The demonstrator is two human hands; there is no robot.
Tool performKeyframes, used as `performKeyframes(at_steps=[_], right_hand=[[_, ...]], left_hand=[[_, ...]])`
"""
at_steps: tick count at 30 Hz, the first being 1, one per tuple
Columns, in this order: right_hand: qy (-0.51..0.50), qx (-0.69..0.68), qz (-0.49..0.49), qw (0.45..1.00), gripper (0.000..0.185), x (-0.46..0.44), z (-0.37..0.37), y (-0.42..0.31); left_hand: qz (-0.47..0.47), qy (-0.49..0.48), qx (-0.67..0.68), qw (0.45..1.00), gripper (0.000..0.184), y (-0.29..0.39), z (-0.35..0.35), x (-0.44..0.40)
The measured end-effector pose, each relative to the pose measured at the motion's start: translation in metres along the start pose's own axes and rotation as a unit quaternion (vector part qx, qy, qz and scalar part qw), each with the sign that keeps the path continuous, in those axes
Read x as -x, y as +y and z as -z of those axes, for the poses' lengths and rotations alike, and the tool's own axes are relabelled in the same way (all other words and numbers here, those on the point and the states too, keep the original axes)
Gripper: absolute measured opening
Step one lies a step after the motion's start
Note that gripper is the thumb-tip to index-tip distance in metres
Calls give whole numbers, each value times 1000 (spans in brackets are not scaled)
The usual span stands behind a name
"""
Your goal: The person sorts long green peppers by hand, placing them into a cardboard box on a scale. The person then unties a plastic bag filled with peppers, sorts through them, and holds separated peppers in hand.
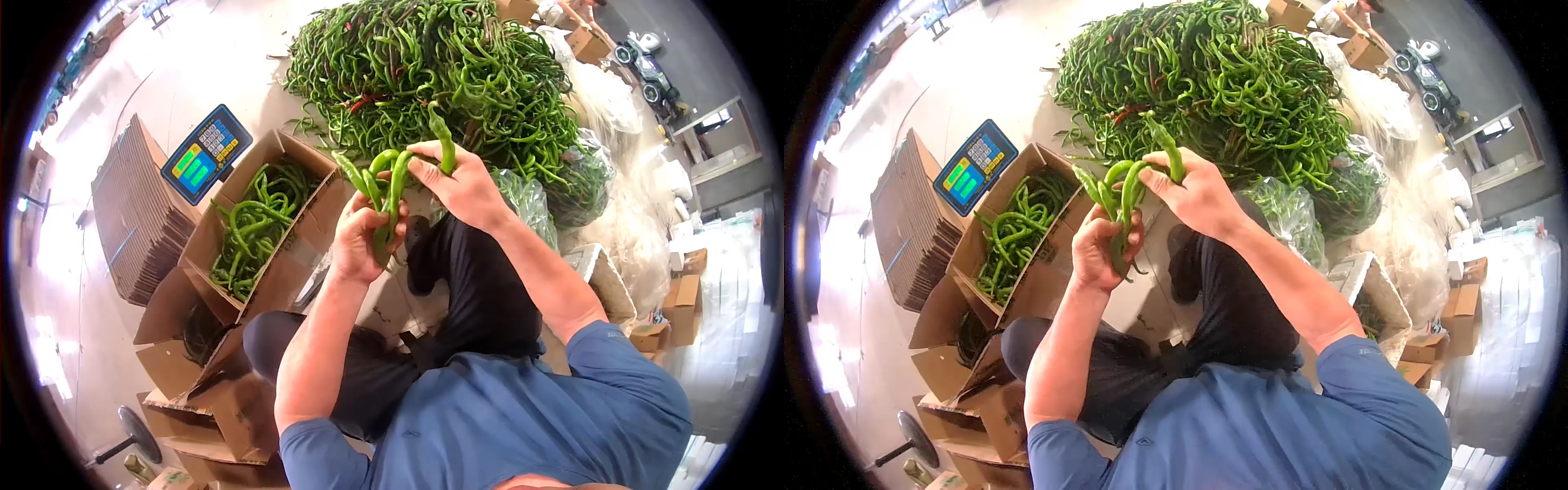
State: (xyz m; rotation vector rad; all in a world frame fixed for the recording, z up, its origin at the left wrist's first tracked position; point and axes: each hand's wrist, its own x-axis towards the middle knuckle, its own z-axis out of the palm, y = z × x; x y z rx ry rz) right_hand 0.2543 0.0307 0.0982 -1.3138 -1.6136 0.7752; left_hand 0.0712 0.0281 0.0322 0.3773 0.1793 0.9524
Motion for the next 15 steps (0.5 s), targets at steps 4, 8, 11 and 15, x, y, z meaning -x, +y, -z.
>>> performKeyframes(at_steps=[4, 8, 11, 15], right_hand=[[17, -34, -21, 999, 19, 18, -1, -6], [85, 13, 96, 992, 17, 27, -5, -9], [25, 79, 39, 996, 17, 34, -2, -15], [-8, -31, -74, 997, 24, 32, -6, -19]], left_hand=[[-4, 59, -16, 998, 57, -5, 0, 2], [4, -1, 17, 1000, 60, -5, 7, 3], [-15, -5, 0, 1000, 61, -5, 8, 1], [-26, 58, -68, 996, 61, -5, -3, 2]])
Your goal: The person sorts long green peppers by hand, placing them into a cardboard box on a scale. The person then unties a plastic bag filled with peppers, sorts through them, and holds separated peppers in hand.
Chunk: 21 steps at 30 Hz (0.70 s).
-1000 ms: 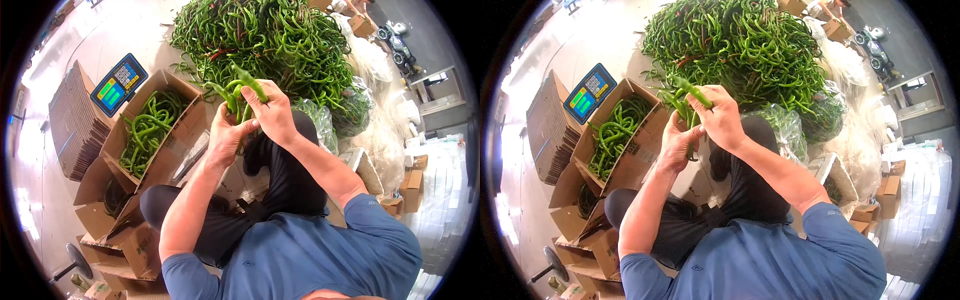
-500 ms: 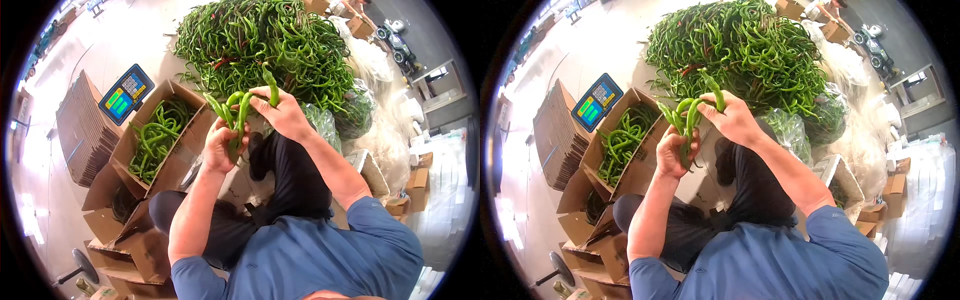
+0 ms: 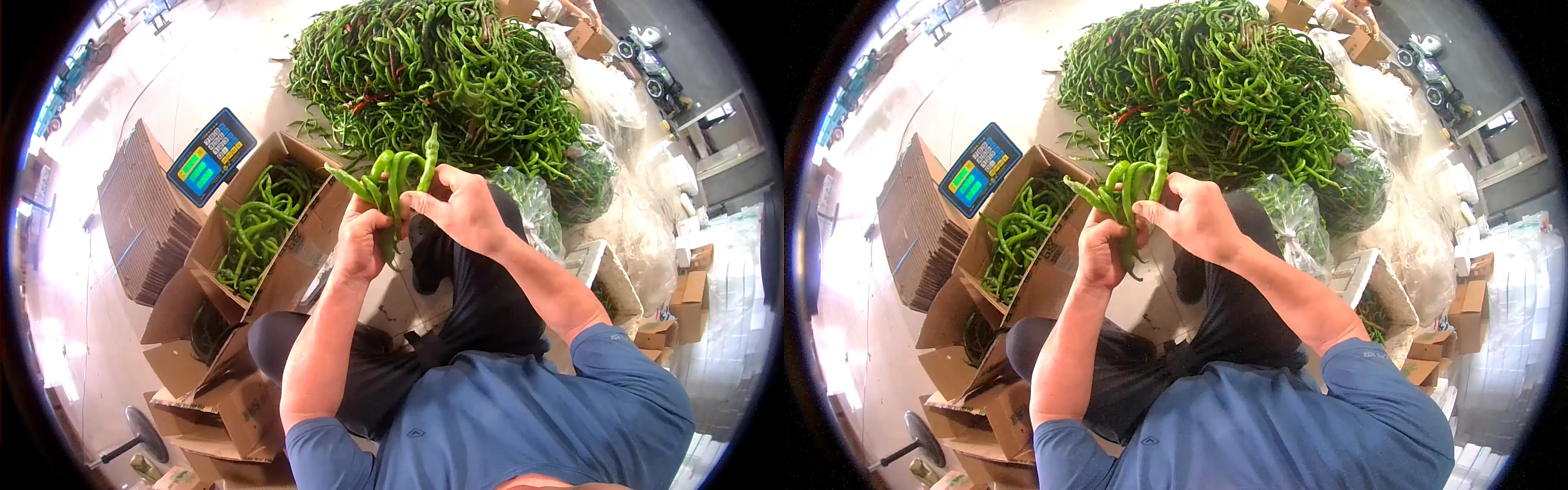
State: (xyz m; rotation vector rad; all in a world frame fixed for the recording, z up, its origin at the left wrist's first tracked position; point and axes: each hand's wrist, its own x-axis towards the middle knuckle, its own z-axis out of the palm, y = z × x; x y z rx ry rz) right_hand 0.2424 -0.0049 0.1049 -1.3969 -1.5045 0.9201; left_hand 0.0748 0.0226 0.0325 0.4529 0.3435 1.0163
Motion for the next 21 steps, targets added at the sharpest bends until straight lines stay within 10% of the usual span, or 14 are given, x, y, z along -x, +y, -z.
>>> performKeyframes(at_steps=[10, 14, 21], right_hand=[[-201, 144, -68, 966, 29, 15, 26, -13], [-189, -62, -138, 970, 16, 30, 50, 5], [-63, 3, -176, 982, 14, 46, 118, 30]], left_hand=[[-53, -12, 63, 997, 59, 12, 9, -6], [-67, -20, 118, 991, 35, 28, 2, -4], [-138, -128, 198, 962, 38, 63, 11, 7]])
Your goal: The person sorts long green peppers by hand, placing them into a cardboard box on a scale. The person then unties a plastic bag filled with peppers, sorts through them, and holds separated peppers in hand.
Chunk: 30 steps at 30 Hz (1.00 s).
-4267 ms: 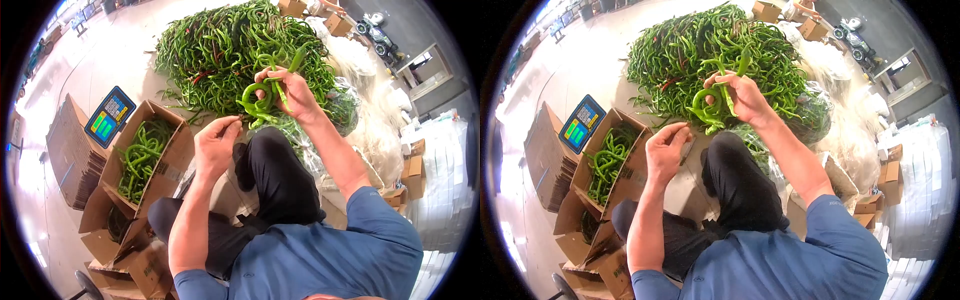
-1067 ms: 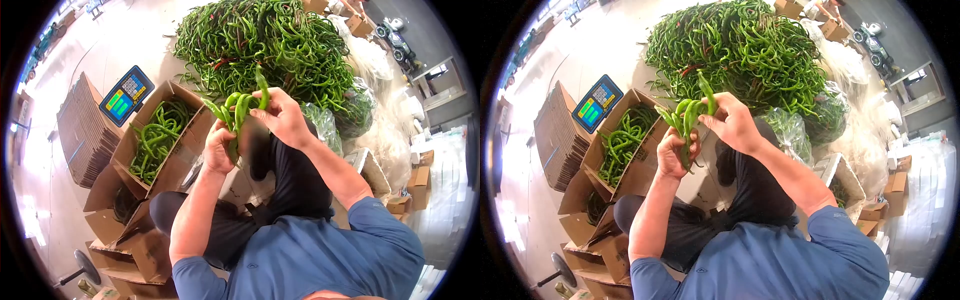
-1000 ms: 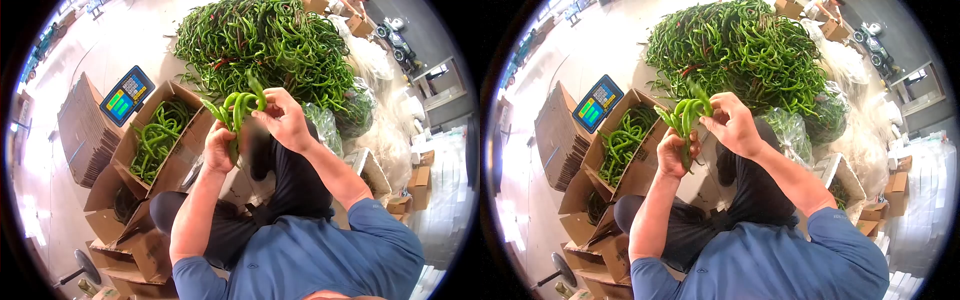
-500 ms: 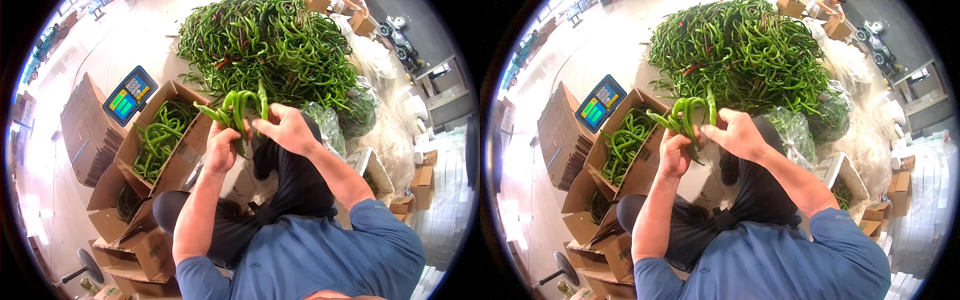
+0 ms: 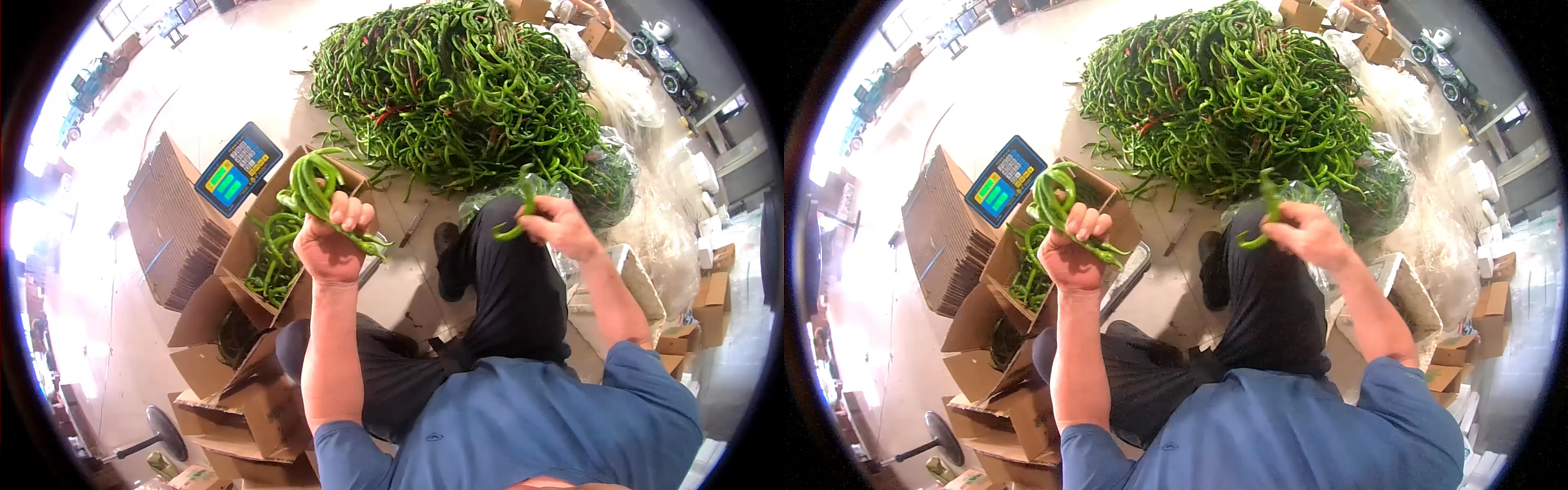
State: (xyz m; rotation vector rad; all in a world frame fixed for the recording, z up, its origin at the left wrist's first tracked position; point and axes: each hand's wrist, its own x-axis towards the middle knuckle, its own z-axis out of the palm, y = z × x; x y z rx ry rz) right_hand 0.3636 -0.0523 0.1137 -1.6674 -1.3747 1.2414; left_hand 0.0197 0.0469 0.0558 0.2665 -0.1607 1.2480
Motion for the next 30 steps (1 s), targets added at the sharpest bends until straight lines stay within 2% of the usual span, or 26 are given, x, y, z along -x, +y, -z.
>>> performKeyframes(at_steps=[3, 5, 7, 9, 12, 14, 15, 17, 18, 19, 21, 23, 25, 26, 27, 29, 30], right_hand=[[109, -5, 9, 994, 15, 11, 42, 24], [197, -110, -40, 973, 15, 19, 74, 47], [266, -217, -46, 938, 16, 34, 104, 56], [324, -222, -53, 918, 16, 46, 145, 90], [386, 26, -89, 918, 21, 71, 211, 163], [446, 170, 29, 878, 19, 90, 250, 241], [468, 233, -23, 852, 22, 104, 261, 256], [500, 355, -128, 780, 27, 143, 278, 287], [506, 352, -118, 778, 28, 169, 307, 332], [510, 350, -107, 778, 30, 196, 342, 380], [498, 465, -210, 701, 31, 244, 381, 425], [502, 448, -250, 696, 32, 279, 393, 452], [487, 368, -353, 709, 33, 295, 412, 496], [475, 329, -404, 709, 33, 298, 420, 518], [488, 275, -385, 734, 33, 273, 383, 491], [514, 162, -344, 769, 32, 221, 309, 439], [477, 234, -290, 796, 33, 202, 291, 440]], left_hand=[[-25, -29, -12, 999, 36, 14, -1, 2], [-33, -35, -9, 999, 40, 19, -4, 3], [-55, -12, -38, 998, 38, 22, -7, 3], [-73, 23, -69, 995, 42, 28, -6, 2], [-84, 79, -147, 982, 42, 43, -4, -1], [-98, 88, -201, 971, 41, 52, -3, -1], [-112, 120, -258, 952, 41, 57, -5, 0], [-134, 179, -366, 903, 42, 65, -12, 1], [-140, 178, -441, 868, 42, 74, -12, 3], [-141, 205, -521, 816, 42, 82, -16, 6], [-163, 241, -647, 704, 45, 96, -20, 12], [-144, 262, -725, 620, 44, 114, -13, 20], [-122, 263, -797, 530, 44, 129, 8, 29], [-100, 305, -790, 522, 46, 129, 12, 32], [-67, 318, -804, 499, 50, 134, 21, 36], [-62, 301, -842, 443, 53, 137, 31, 42], [-50, 306, -848, 429, 53, 136, 29, 43]])
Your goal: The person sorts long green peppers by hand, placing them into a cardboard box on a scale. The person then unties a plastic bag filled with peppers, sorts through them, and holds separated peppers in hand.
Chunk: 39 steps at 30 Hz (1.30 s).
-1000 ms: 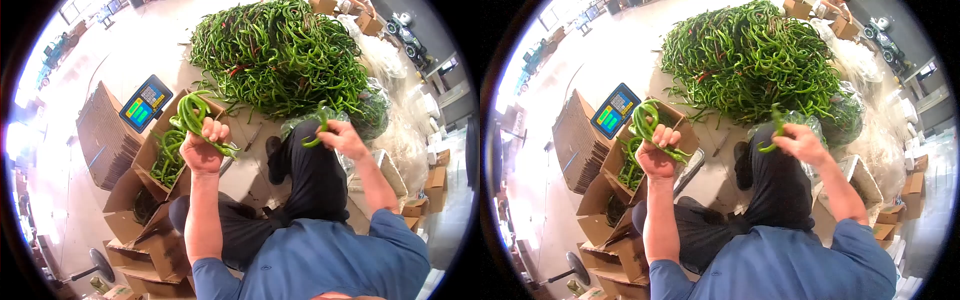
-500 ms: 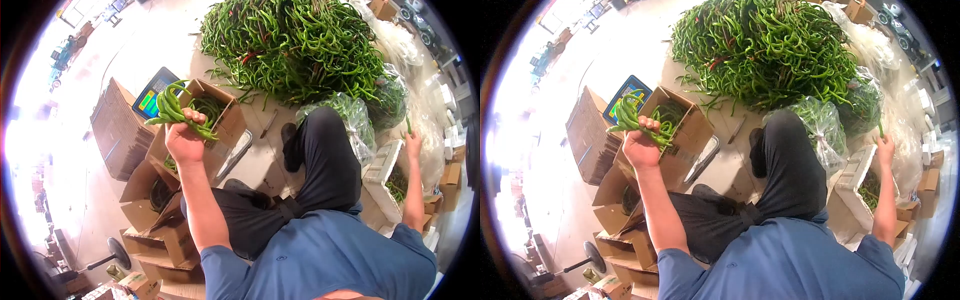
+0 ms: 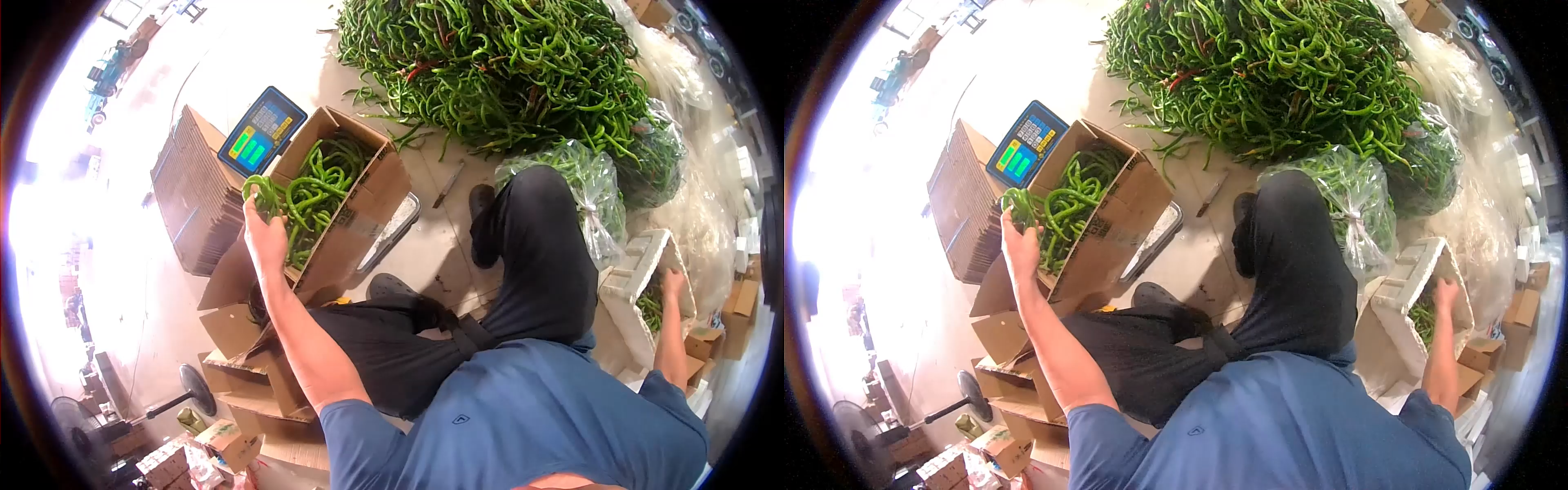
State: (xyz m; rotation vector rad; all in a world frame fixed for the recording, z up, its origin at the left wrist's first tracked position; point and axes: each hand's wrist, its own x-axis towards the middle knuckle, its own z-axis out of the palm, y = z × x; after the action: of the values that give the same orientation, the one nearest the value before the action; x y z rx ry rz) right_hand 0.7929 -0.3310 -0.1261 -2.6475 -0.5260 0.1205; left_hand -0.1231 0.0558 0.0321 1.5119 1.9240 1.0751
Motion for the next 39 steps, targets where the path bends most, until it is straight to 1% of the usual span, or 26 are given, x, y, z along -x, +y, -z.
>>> performKeyframes(at_steps=[1, 3, 4, 5, 7, 8, 11, 12, 15, 16, 19, 20, 21, 23, 24, 26, 27, 28, 29, 30, 31, 32, 33, 36, 37, 39], right_hand=[[-1, 35, 94, 995, 33, 6, -21, -11], [-87, -39, 61, 994, 34, 55, -37, -94], [-85, -9, 136, 987, 32, 53, -55, -101], [-83, 21, 212, 974, 30, 53, -70, -108], [-118, 2, 229, 966, 29, 78, -68, -160], [-136, -7, 238, 962, 28, 89, -67, -184], [-159, -33, 244, 956, 26, 92, -78, -200], [-159, -31, 254, 954, 26, 93, -82, -203], [-157, -22, 278, 948, 24, 96, -86, -204], [-168, -19, 271, 947, 24, 97, -88, -202], [-186, -15, 260, 948, 24, 107, -94, -202], [-179, -16, 260, 949, 23, 113, -95, -201], [-172, -16, 259, 950, 23, 119, -93, -201], [-173, -12, 268, 948, 21, 117, -94, -195], [-181, -20, 264, 947, 21, 120, -91, -198], [-173, -17, 270, 947, 21, 119, -89, -198], [-183, -33, 242, 952, 21, 118, -90, -196], [-192, -47, 212, 957, 22, 116, -89, -194], [-173, -72, 232, 954, 22, 114, -91, -191], [-169, -56, 252, 951, 22, 120, -80, -203], [-171, -20, 238, 956, 23, 117, -79, -202], [-157, -48, 257, 952, 24, 115, -81, -196], [-163, -38, 254, 953, 24, 119, -76, -208], [-160, -50, 259, 951, 24, 130, -58, -236], [-153, -67, 264, 950, 23, 134, -52, -244], [-145, -91, 264, 949, 23, 136, -45, -251]], left_hand=[[-3, -2, -24, 1000, 54, 0, 0, 1], [-11, -6, -71, 997, 57, -2, -2, 3], [-26, -3, -145, 989, 55, 4, -2, 6], [-21, -33, -161, 986, 53, 7, -1, 9], [-6, -91, -191, 977, 51, 6, 1, 14], [6, -114, -203, 972, 53, -2, 2, 14], [46, -174, -249, 952, 59, 5, 4, 22], [55, -189, -241, 950, 62, 11, 4, 24], [-4, -225, -202, 953, 60, -6, -4, 24], [9, -224, -181, 958, 53, -6, -6, 24], [60, -242, -234, 940, 45, 3, -2, 17], [73, -215, -269, 936, 38, 10, 1, 17], [104, -221, -314, 918, 37, 11, 6, 12], [138, -239, -349, 896, 37, 17, 12, 10], [155, -261, -357, 883, 41, 15, 12, 8], [55, -216, -375, 900, 47, -1, 7, 13], [2, -195, -381, 904, 50, -6, 5, 15], [-73, -169, -350, 918, 58, -4, 2, 16], [-181, -145, -309, 922, 66, 0, -2, 16], [-185, -152, -270, 932, 70, 14, -10, 18], [-190, -162, -229, 941, 74, 24, -20, 24], [-176, -219, -230, 932, 72, 0, -24, 18], [-161, -272, -236, 919, 70, -28, -22, 8], [-65, -254, -369, 892, 42, -23, -27, 2], [-43, -236, -406, 882, 36, -21, -28, 0], [-43, -179, -453, 872, 35, -47, -24, -3]])
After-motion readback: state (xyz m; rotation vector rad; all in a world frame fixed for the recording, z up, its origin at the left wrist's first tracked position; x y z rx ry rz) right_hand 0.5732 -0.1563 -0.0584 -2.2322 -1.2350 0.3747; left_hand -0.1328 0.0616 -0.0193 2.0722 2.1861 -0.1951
